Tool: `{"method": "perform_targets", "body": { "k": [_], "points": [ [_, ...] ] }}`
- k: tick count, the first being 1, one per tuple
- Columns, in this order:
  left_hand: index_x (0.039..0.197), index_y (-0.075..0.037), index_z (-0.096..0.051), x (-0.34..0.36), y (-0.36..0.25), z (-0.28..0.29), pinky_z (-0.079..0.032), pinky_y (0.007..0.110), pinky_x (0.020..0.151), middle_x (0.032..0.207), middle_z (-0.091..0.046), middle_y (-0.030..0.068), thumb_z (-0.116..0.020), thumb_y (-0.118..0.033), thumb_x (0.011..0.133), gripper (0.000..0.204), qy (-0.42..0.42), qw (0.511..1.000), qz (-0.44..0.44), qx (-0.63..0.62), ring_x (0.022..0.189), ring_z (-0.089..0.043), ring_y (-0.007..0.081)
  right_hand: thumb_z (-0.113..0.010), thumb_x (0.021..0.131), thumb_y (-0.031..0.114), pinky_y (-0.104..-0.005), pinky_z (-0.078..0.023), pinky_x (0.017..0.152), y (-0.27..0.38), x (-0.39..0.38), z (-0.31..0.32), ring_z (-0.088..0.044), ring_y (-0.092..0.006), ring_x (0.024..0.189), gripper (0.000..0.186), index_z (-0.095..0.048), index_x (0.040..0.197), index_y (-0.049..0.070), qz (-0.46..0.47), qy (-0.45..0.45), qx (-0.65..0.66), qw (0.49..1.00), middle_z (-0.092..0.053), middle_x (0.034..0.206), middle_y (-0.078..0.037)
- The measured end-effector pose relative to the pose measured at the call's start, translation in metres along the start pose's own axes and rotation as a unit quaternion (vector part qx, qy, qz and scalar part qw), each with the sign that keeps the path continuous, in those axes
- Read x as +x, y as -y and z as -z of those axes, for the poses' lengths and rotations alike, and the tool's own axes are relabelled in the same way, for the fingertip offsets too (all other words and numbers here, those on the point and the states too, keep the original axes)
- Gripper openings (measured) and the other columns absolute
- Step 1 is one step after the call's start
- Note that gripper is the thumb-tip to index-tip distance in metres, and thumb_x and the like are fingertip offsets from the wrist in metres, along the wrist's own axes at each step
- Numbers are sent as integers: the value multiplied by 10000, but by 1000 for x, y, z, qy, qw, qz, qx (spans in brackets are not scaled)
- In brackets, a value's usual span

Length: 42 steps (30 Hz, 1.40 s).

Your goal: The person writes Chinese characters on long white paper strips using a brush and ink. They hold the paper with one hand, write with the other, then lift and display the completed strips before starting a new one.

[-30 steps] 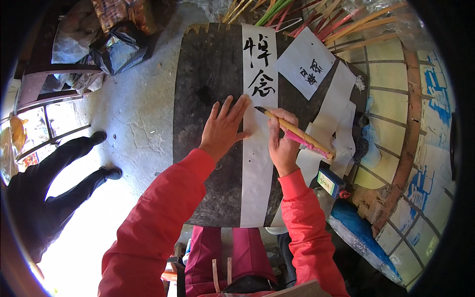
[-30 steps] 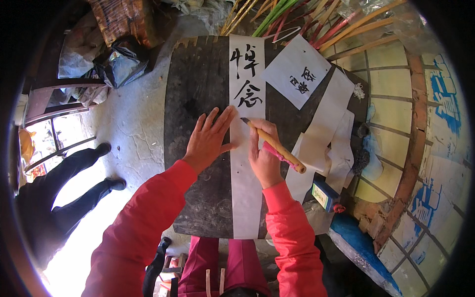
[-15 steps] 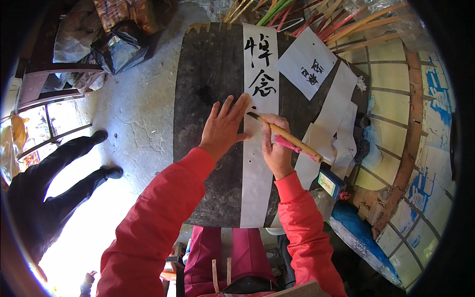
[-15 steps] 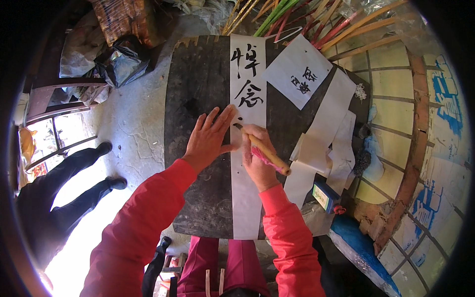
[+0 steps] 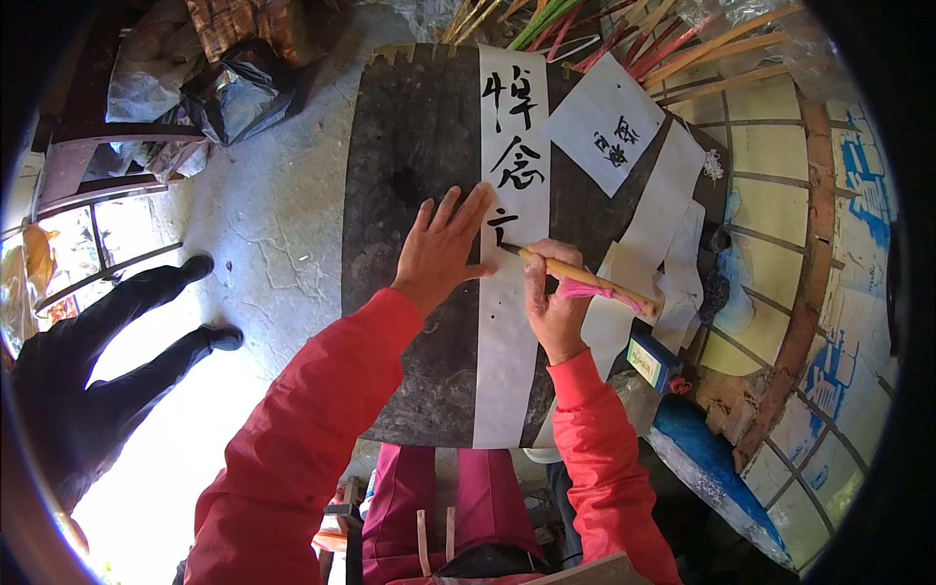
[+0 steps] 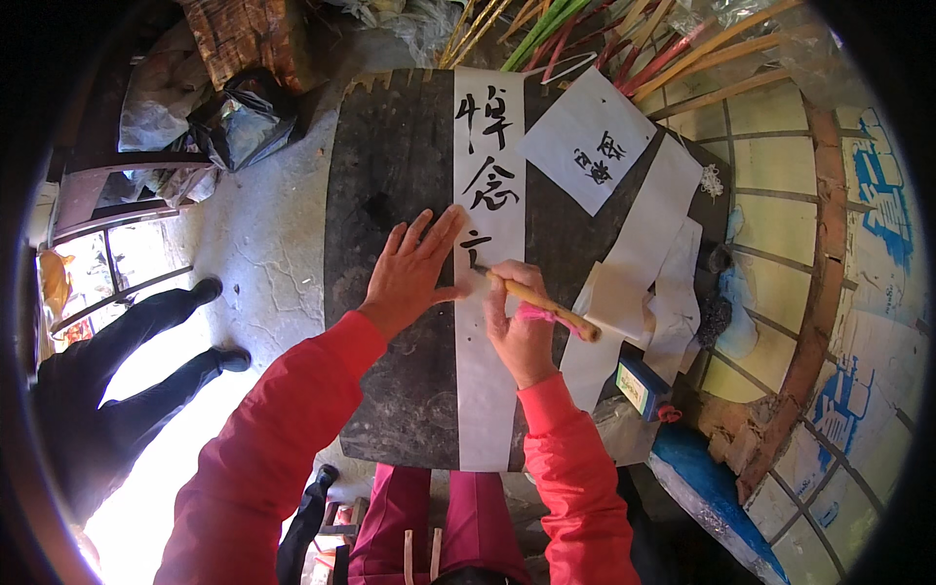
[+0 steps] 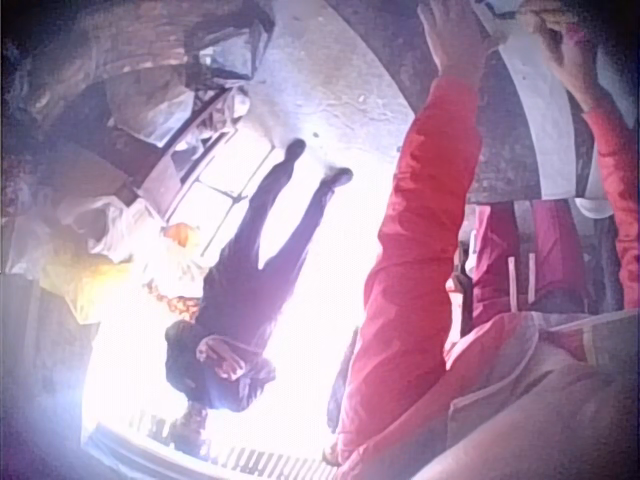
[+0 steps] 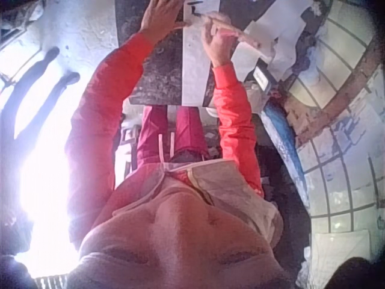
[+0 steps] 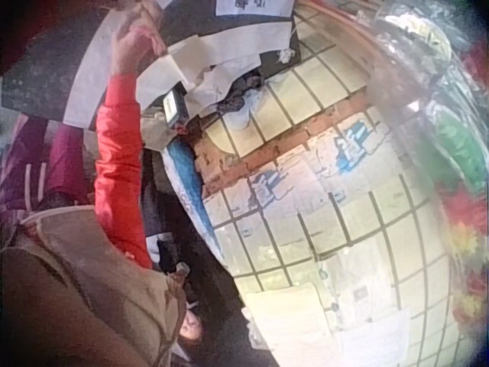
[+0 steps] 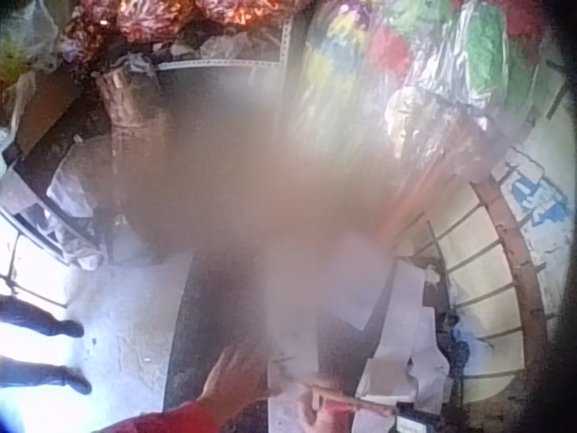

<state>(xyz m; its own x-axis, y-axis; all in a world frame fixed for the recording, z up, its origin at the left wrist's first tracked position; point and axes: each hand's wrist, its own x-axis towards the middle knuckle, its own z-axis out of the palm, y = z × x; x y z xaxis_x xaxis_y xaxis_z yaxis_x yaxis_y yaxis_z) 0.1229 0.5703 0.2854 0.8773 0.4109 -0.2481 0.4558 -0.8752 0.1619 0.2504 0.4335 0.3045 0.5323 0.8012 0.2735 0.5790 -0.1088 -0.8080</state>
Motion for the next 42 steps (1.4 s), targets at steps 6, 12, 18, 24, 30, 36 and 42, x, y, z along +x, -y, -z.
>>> {"method": "perform_targets", "body": {
  "k": [6, 12, 18, 24, 30, 36, 42],
  "points": [
    [1557, -88, -223, 0, 1, 0, -285, 456, 1149, 1620, -193, 24, -628, -680, 766, 1067, 1, 1000, -2, -12, 1426, -290, 283, -575, 933, -21, -333, -518, 800, -5, 2, 4, -635, -245, 897, 164, -562, 1093, 14, -45, -18, 9, 999, -623, 1038, -117],
    [1553, -82, -230, -1, 2, 0, -283, 460, 1150, 1617, -203, 31, -643, -690, 739, 1097, -7, 1000, -6, -29, 1425, -292, 292, -588, 962, 48, -275, -516, 697, -1, -9, 4, -630, -159, 797, 118, -570, 1075, 21, -35, 15, 20, 999, -627, 978, -72],
    [1552, -77, -231, -1, 2, 0, -286, 455, 1148, 1615, -207, 36, -646, -701, 723, 1117, -11, 1000, -7, -29, 1420, -297, 297, -601, 950, 53, -305, -515, 718, 3, -21, 10, -619, -188, 814, 122, -564, 1062, 20, -42, -3, -1, 999, -629, 978, -82],
    [1555, -78, -224, 0, 2, 1, -290, 454, 1146, 1613, -208, 38, -638, -716, 717, 1131, -4, 1000, -7, -18, 1420, -298, 296, -601, 873, -43, -351, -510, 789, 2, -15, 11, -644, -288, 892, 203, -570, 1066, 15, -8, 20, -16, 1000, -624, 1008, -135],
    [1558, -85, -218, 0, 0, 1, -291, 449, 1149, 1618, -192, 38, -635, -717, 724, 1126, 5, 1000, -5, -3, 1426, -290, 290, -568, 947, 7, -324, -544, 783, -20, 8, 11, -641, -240, 877, 115, -576, 1060, -17, -56, -45, 9, 997, -625, 1036, -121],
    [1559, -86, -214, 0, 1, 3, -289, 447, 1152, 1620, -183, 41, -637, -713, 728, 1123, 11, 1000, -3, -6, 1429, -285, 290, -533, 993, 38, -304, -602, 755, -25, 7, 19, -637, -189, 876, 109, -570, 1058, -41, -60, -35, 3, 998, -596, 1062, -117],
    [1560, -84, -209, 0, 1, 2, -290, 447, 1151, 1619, -190, 40, -642, -715, 715, 1140, 1, 1000, -6, -5, 1427, -288, 292, -536, 987, 33, -307, -604, 759, -17, -4, 25, -643, -194, 897, 110, -558, 1066, -39, -87, -28, 0, 996, -605, 1055, -116]
  ]
}}
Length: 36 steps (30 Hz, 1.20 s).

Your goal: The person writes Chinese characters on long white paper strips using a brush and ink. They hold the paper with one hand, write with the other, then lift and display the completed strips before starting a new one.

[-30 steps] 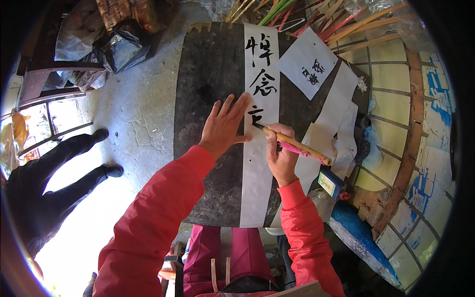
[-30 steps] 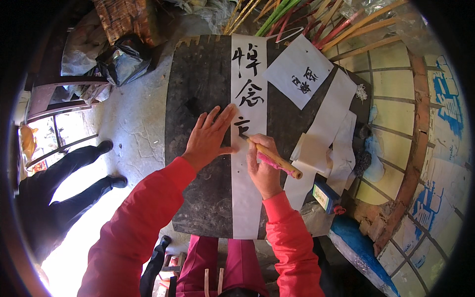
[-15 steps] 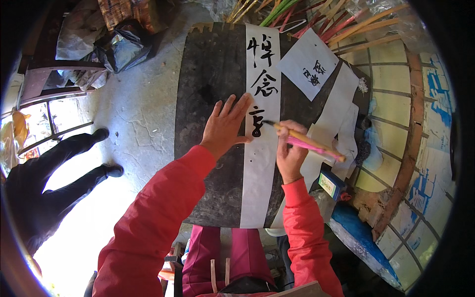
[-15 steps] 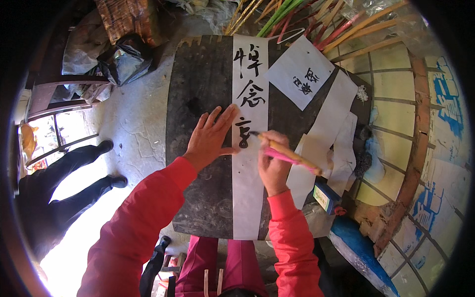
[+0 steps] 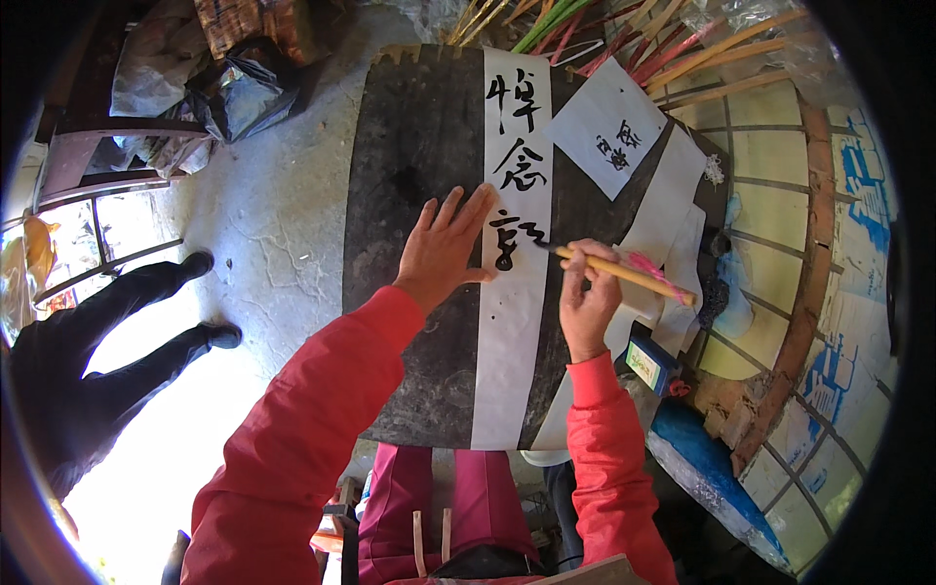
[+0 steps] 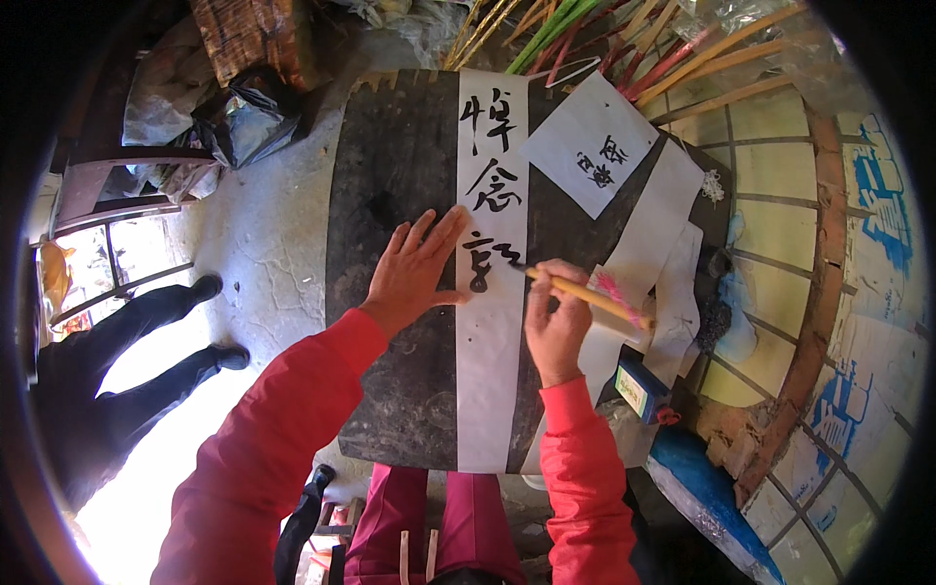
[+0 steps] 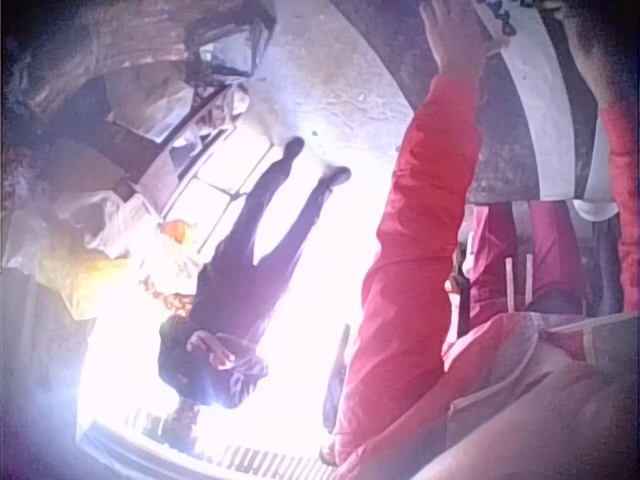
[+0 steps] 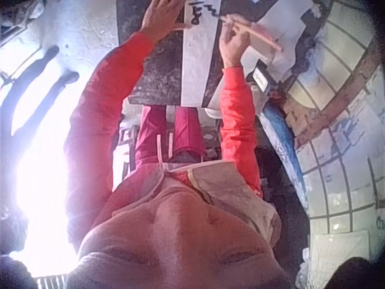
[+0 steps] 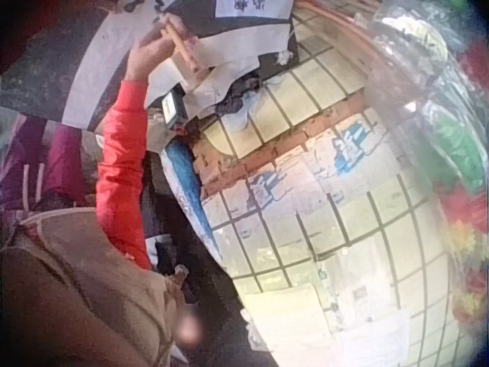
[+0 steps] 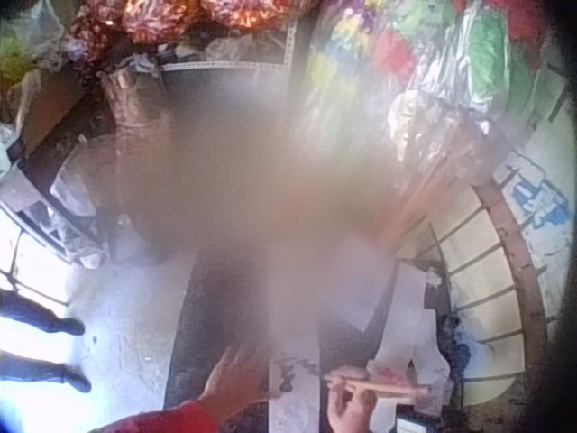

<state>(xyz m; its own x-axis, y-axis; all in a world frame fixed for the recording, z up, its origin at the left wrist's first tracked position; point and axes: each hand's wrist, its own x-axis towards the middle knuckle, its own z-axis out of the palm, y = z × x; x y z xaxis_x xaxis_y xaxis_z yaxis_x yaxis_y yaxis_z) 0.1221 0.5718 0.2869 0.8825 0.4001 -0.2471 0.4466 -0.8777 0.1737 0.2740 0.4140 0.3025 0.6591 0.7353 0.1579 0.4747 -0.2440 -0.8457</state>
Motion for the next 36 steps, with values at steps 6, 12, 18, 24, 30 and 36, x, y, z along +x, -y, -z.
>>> {"method": "perform_targets", "body": {
  "k": [6, 12, 18, 24, 30, 36],
  "points": [
    [1561, -85, -207, 0, -1, 0, -294, 446, 1148, 1617, -199, 35, -636, -722, 712, 1145, 0, 1000, 2, 2, 1426, -292, 288, -551, 978, 28, -302, -595, 755, 4, 3, -7, -654, -201, 864, 87, -544, 1041, -32, 45, 27, -29, 998, -606, 1037, -113],
    [1561, -85, -208, 0, -2, 2, -296, 447, 1147, 1617, -203, 35, -641, -710, 725, 1130, 5, 1000, 7, 4, 1426, -293, 286, -569, 939, -16, -306, -561, 705, 11, -21, 5, -651, -215, 814, 73, -550, 1009, -12, 7, 53, -18, 998, -625, 975, -118],
    [1561, -89, -209, 0, -2, 0, -293, 449, 1150, 1616, -203, 39, -648, -705, 723, 1129, 1, 1000, 4, 26, 1421, -303, 289, -559, 955, -4, -282, -576, 710, 17, -52, 21, -646, -185, 817, 132, -531, 1084, -3, 23, 48, -24, 998, -620, 1027, -104],
    [1563, -84, -199, 0, -3, 1, -290, 445, 1153, 1616, -201, 32, -674, -693, 707, 1152, 4, 1000, 6, 17, 1431, -290, 279, -584, 942, -4, -335, -552, 753, 24, -65, 14, -636, -244, 883, 115, -568, 1055, 18, 52, 24, -11, 998, -644, 1015, -124],
    [1559, -88, -212, -1, -3, 2, -285, 461, 1157, 1620, -191, 34, -685, -672, 709, 1135, 5, 1000, 6, 3, 1425, -302, 292, -598, 919, -21, -366, -518, 818, 26, -71, 10, -637, -265, 906, 140, -574, 1052, 16, 27, 14, 11, 999, -650, 1026, -126],
    [1560, -87, -203, 0, -3, 3, -279, 459, 1159, 1618, -195, 41, -687, -671, 703, 1145, 6, 1000, 4, 6, 1426, -297, 294, -608, 918, -16, -376, -510, 845, 23, -82, 4, -623, -265, 941, 161, -553, 1066, 20, 37, 57, 4, 998, -621, 1047, -131]
  ]
}}
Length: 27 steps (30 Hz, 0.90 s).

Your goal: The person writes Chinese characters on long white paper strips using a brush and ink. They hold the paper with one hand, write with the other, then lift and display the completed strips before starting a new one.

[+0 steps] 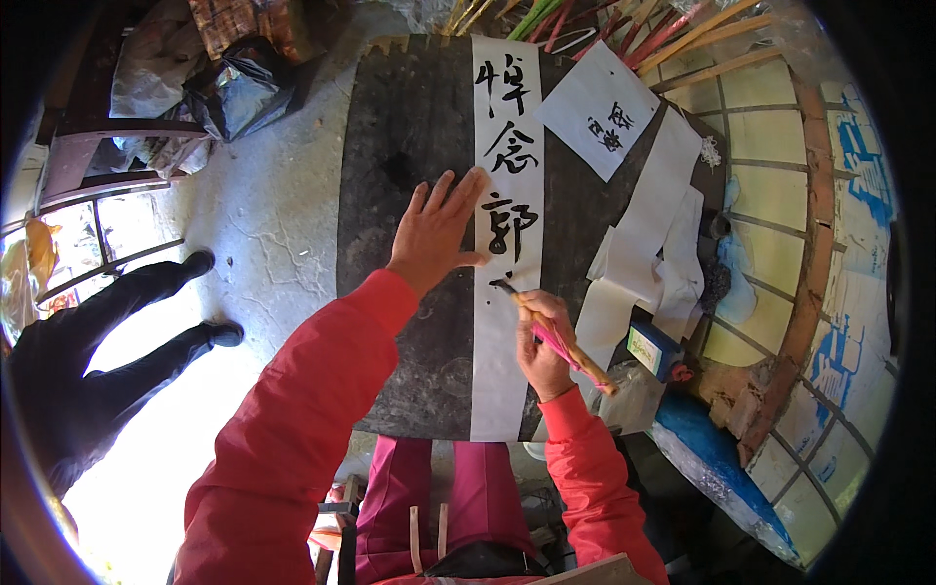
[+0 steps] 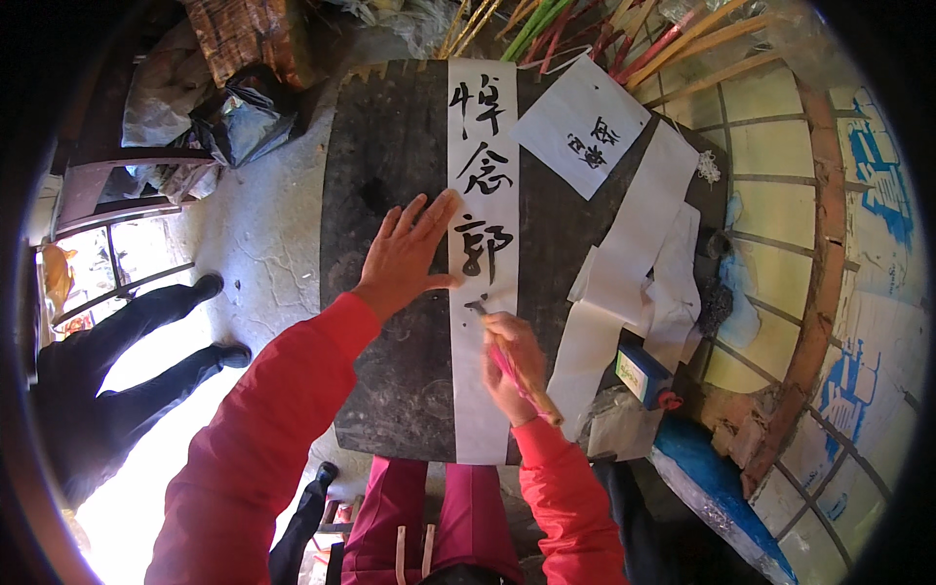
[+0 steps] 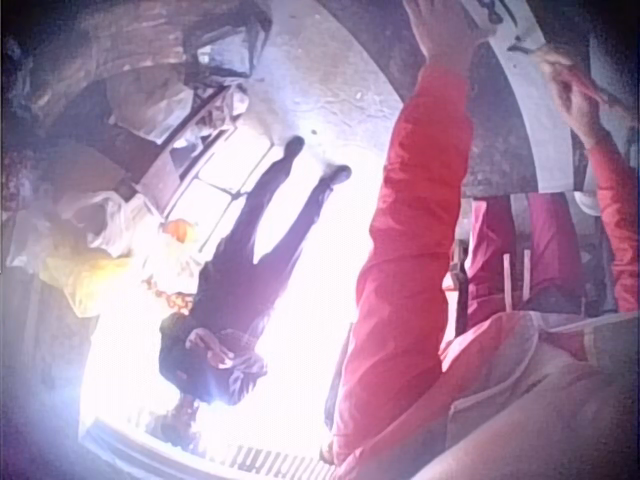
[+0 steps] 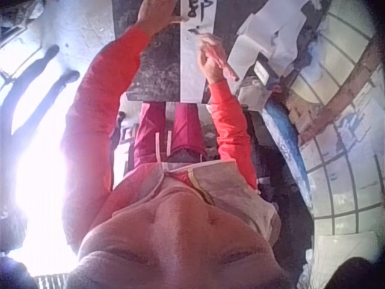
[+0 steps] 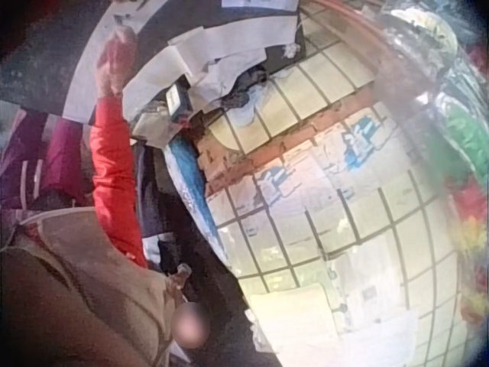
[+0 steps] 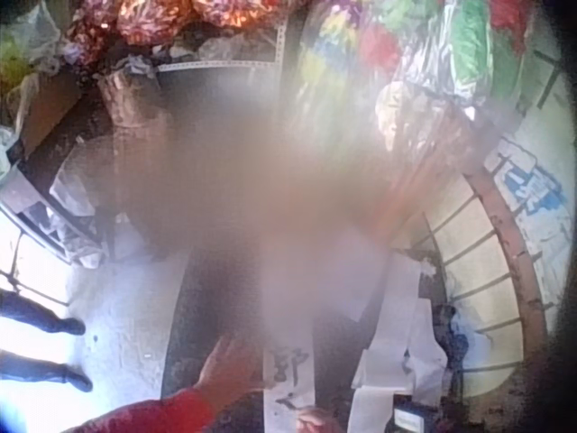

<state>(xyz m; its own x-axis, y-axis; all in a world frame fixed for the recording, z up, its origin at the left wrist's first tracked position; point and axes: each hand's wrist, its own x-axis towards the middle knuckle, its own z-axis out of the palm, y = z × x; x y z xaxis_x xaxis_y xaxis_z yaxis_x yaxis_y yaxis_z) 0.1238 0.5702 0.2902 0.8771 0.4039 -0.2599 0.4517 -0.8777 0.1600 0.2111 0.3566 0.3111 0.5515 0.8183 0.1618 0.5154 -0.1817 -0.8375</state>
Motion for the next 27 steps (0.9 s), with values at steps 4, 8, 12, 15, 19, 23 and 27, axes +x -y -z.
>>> {"method": "perform_targets", "body": {
  "k": [4, 8, 12, 15, 19, 23, 27],
  "points": [
    [1559, -84, -206, 0, 0, -1, -280, 453, 1157, 1615, -200, 42, -691, -665, 704, 1141, -5, 1000, 0, 1, 1424, -296, 294, -589, 935, -20, -354, -528, 823, -6, -1, 8, -616, -255, 945, 169, -528, 1090, 13, -33, -58, -2, 998, -611, 1045, -132],
    [1554, -78, -216, -1, 0, -3, -281, 451, 1154, 1613, -204, 38, -698, -656, 701, 1137, -4, 1000, 0, -7, 1426, -289, 295, -590, 937, -23, -346, -532, 812, -5, -7, 6, -626, -245, 923, 152, -535, 1075, 13, 8, -4, 17, 1000, -623, 1046, -134],
    [1552, -76, -220, -1, 1, -3, -280, 453, 1154, 1610, -210, 36, -705, -651, 697, 1139, -17, 1000, -4, -14, 1427, -284, 299, -665, 818, -50, -354, -553, 758, 2, -20, 3, -670, -300, 901, 310, -556, 1087, 61, 4, 27, -5, 1000, -653, 1025, -127],
    [1553, -78, -220, -1, 1, -3, -278, 457, 1154, 1608, -213, 37, -710, -647, 694, 1140, -18, 1000, -3, -14, 1424, -286, 301, -668, 822, -28, -354, -556, 757, 10, -32, 7, -670, -301, 897, 305, -559, 1087, 76, -2, 74, -7, 997, -652, 1028, -126],
    [1555, -82, -213, -1, 1, -3, -282, 462, 1152, 1607, -214, 37, -715, -641, 691, 1145, -17, 1000, -3, -15, 1423, -290, 301, -650, 840, -20, -371, -551, 793, 14, -32, 9, -664, -311, 907, 276, -557, 1080, 81, -22, 63, 31, 997, -653, 1035, -128],
    [1558, -83, -202, -1, 0, -2, -291, 465, 1148, 1609, -210, 41, -717, -639, 693, 1150, -4, 1000, -2, -11, 1422, -294, 301, -642, 836, -48, -380, -546, 798, 7, -15, 10, -658, -318, 918, 277, -551, 1074, 60, -24, -6, 3, 1000, -651, 1033, -128],
    [1562, -83, -192, -1, 0, -1, -292, 461, 1148, 1612, -201, 43, -700, -660, 699, 1156, -3, 1000, -2, 4, 1426, -290, 295, -637, 838, -60, -375, -543, 787, 8, -13, 10, -657, -312, 908, 273, -551, 1072, 51, 7, 22, -1, 1000, -652, 1025, -129]
  ]
}}
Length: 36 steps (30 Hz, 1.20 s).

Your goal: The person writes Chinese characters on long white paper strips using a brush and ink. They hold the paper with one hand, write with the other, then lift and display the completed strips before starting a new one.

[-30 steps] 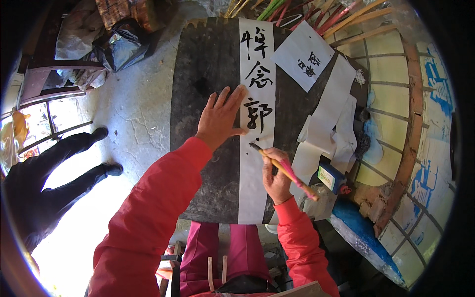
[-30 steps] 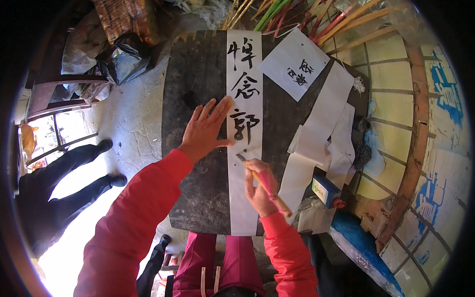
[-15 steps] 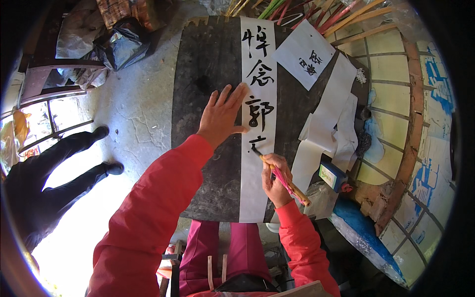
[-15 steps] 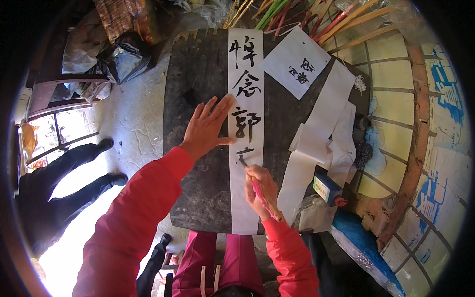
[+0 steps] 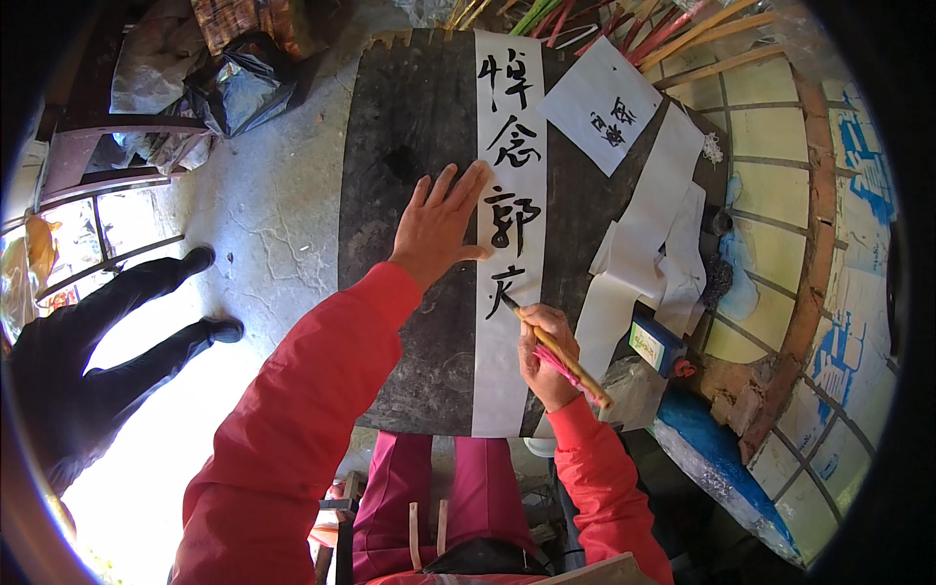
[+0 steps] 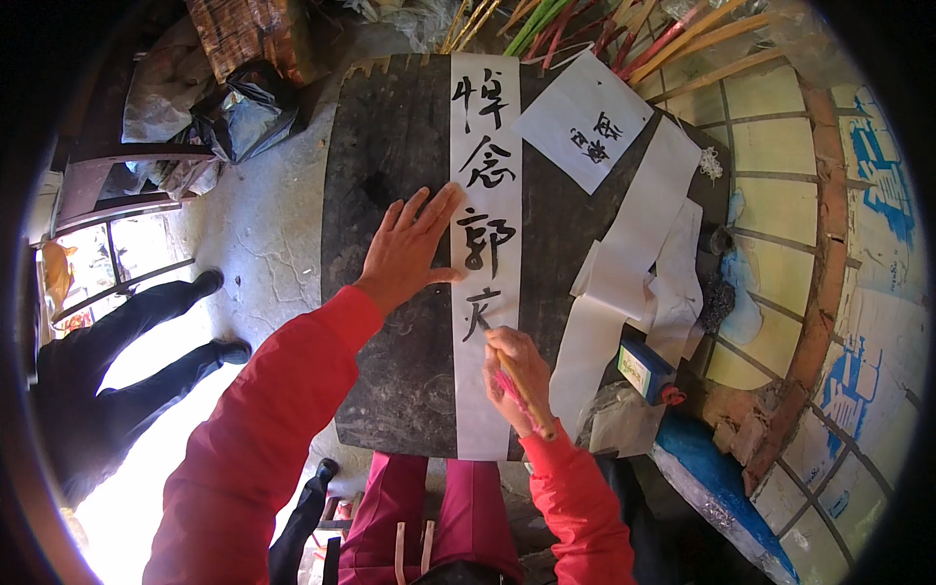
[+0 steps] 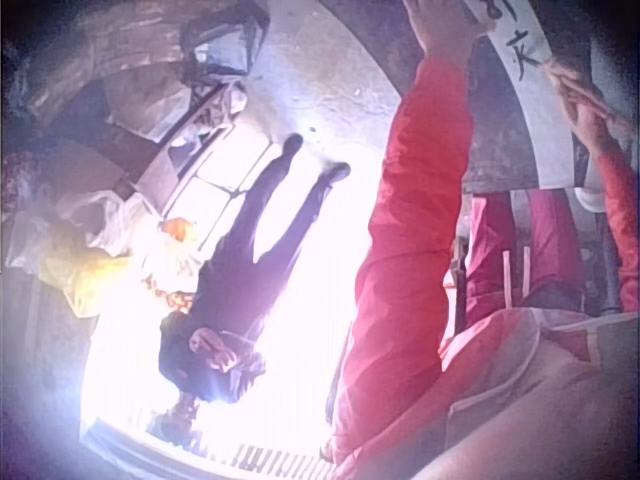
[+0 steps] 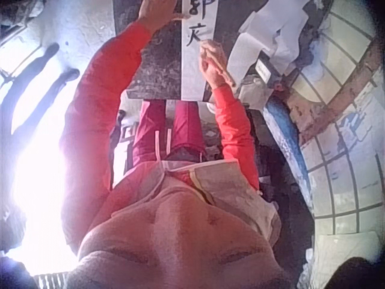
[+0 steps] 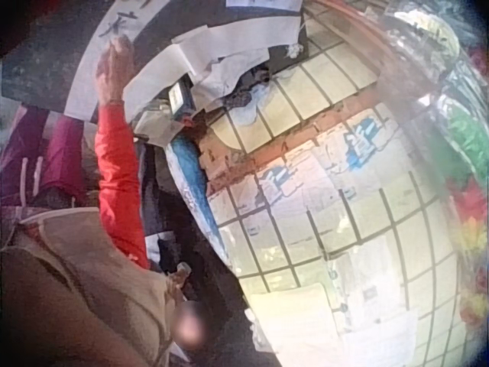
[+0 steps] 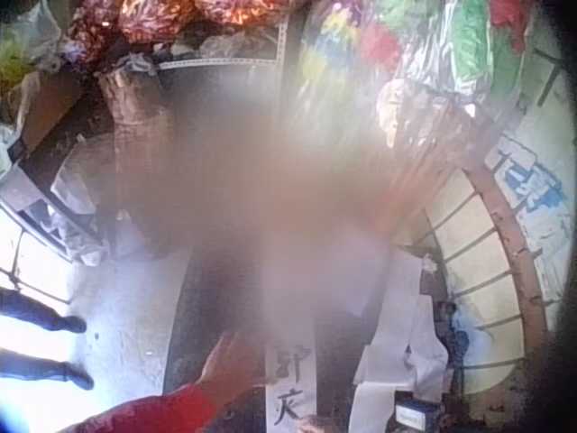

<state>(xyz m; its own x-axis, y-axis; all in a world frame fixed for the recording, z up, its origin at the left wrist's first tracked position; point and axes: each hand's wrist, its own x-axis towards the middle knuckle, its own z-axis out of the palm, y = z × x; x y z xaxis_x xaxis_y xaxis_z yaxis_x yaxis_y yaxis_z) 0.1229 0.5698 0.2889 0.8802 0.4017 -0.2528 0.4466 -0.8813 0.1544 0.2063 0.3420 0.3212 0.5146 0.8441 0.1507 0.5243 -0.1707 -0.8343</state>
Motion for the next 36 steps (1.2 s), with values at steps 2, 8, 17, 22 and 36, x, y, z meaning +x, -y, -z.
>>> {"method": "perform_targets", "body": {
  "k": [2, 8, 17, 22, 36],
  "points": [
    [1566, -79, -182, 0, 0, 0, -291, 451, 1148, 1617, -188, 37, -667, -704, 705, 1169, 15, 1000, 2, 20, 1435, -278, 281, -640, 835, -59, -375, -544, 778, 2, -4, 1, -659, -312, 897, 275, -553, 1072, 52, 18, 5, -12, 1000, -655, 1020, -131],
    [1568, -82, -180, 0, 0, -1, -286, 448, 1152, 1620, -181, 35, -657, -707, 715, 1160, 20, 1000, 4, 23, 1440, -270, 279, -644, 836, -59, -371, -547, 789, -1, -9, 5, -665, -312, 909, 264, -568, 1066, 45, -15, 15, -13, 1000, -658, 991, -137],
    [1561, -77, -198, 0, 0, -1, -284, 456, 1154, 1618, -193, 42, -676, -680, 703, 1153, 4, 1000, 0, -2, 1428, -286, 303, -631, 878, -33, -371, -548, 793, -13, 3, 12, -661, -311, 919, 234, -576, 1097, 29, -10, -61, -23, 998, -652, 1027, -140],
    [1561, -77, -196, 0, 0, -2, -278, 456, 1160, 1620, -187, 46, -671, -688, 703, 1155, -3, 1000, -1, 0, 1433, -279, 304, -633, 873, -41, -365, -553, 769, -17, 4, 11, -662, -313, 896, 243, -553, 1089, 36, -1, -54, -14, 998, -651, 1019, -142],
    [1567, -77, -174, 0, 0, -1, -268, 456, 1170, 1623, -170, 43, -663, -688, 720, 1153, 12, 1000, 0, 10, 1442, -264, 297, -657, 847, -30, -364, -565, 738, -6, -11, 17, -676, -316, 859, 287, -555, 1103, 50, -18, 2, -14, 1000, -659, 1002, -148]
  ]
}}
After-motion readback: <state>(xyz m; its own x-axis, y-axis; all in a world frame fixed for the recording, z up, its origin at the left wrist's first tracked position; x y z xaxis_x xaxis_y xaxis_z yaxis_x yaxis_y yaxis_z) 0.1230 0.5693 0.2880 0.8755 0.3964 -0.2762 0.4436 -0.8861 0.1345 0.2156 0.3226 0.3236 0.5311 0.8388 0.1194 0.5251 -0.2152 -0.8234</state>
